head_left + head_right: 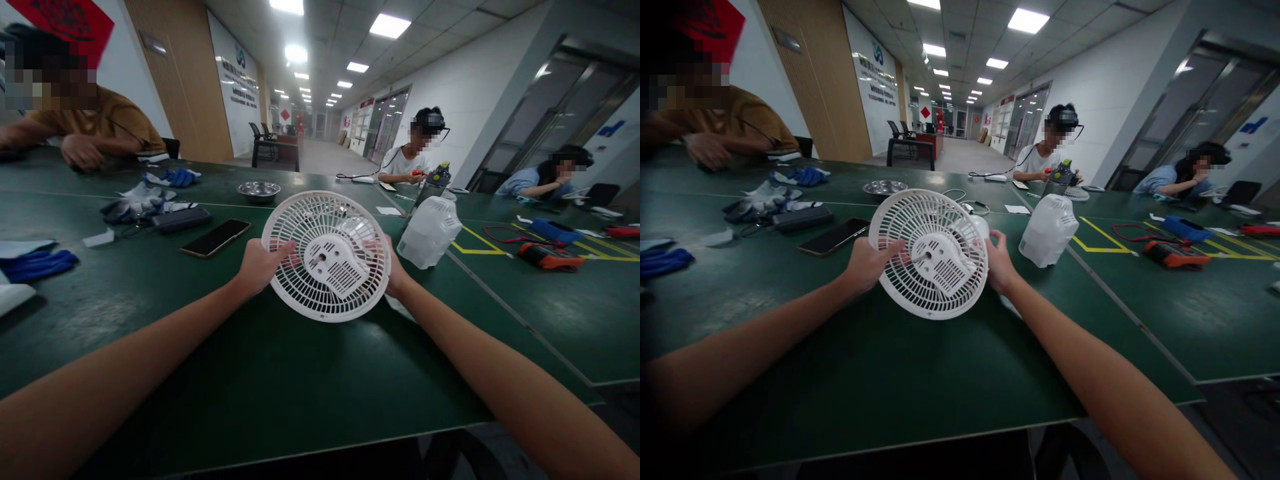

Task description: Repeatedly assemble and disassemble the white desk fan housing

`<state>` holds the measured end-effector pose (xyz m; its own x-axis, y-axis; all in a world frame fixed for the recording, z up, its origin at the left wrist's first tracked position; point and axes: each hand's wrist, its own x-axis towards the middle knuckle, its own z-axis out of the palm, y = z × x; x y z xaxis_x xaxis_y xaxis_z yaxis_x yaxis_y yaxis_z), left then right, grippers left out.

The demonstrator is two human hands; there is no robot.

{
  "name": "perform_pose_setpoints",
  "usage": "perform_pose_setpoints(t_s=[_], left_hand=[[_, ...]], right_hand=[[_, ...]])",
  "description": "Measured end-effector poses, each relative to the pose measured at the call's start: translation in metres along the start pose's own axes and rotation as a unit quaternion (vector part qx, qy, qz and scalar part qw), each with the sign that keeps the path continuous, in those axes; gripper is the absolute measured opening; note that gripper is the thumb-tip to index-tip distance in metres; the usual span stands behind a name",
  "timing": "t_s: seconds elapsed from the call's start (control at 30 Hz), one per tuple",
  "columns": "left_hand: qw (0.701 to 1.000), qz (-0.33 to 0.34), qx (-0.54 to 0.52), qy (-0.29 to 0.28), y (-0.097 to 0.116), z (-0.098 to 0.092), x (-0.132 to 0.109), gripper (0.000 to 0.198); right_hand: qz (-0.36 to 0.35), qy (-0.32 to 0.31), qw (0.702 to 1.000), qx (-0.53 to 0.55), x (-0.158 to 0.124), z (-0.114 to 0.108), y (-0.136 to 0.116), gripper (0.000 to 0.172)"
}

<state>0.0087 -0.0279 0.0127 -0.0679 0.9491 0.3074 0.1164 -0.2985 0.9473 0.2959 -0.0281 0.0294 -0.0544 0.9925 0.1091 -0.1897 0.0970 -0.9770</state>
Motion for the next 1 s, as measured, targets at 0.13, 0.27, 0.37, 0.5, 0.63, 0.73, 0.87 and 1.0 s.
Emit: perform_pose_setpoints(t_s=[0.13, 0.27, 0.37, 0.5, 0.63, 0.73, 0.87, 1.0], left_hand=[[0.999, -0.023, 0.022, 0.012, 0.001, 0.001, 0.000, 0.023], [0.999, -0.047, 0.015, 0.018, 0.001, -0.001, 0.002, 0.025], [0.997, -0.069, 0.003, 0.023, -0.004, -0.005, 0.007, 0.027], [0.994, -0.097, -0.018, 0.038, -0.012, -0.009, 0.013, 0.025], [0.992, -0.109, -0.028, 0.049, -0.015, -0.009, 0.015, 0.021], [0.992, -0.116, -0.028, 0.043, -0.016, -0.009, 0.015, 0.024], [0.991, -0.123, -0.040, 0.039, -0.015, -0.009, 0.015, 0.025], [0.991, -0.118, -0.051, 0.034, -0.014, -0.010, 0.014, 0.026]], right_hand=[[-0.142, 0.145, 0.894, -0.400, 0.015, -0.043, -0.008, 0.076], [-0.138, 0.173, 0.779, -0.587, 0.022, -0.067, -0.006, 0.073], [-0.121, 0.167, 0.749, -0.629, 0.024, -0.069, -0.002, 0.069], [-0.250, 0.224, 0.693, -0.638, 0.024, -0.069, -0.018, 0.052], [-0.299, 0.365, 0.651, -0.595, 0.026, -0.092, -0.042, 0.064], [-0.228, 0.406, 0.702, -0.539, 0.033, -0.123, -0.040, 0.080], [-0.093, 0.390, 0.799, -0.448, 0.045, -0.156, -0.017, 0.101], [-0.043, 0.419, 0.800, -0.428, 0.051, -0.160, -0.008, 0.093]])
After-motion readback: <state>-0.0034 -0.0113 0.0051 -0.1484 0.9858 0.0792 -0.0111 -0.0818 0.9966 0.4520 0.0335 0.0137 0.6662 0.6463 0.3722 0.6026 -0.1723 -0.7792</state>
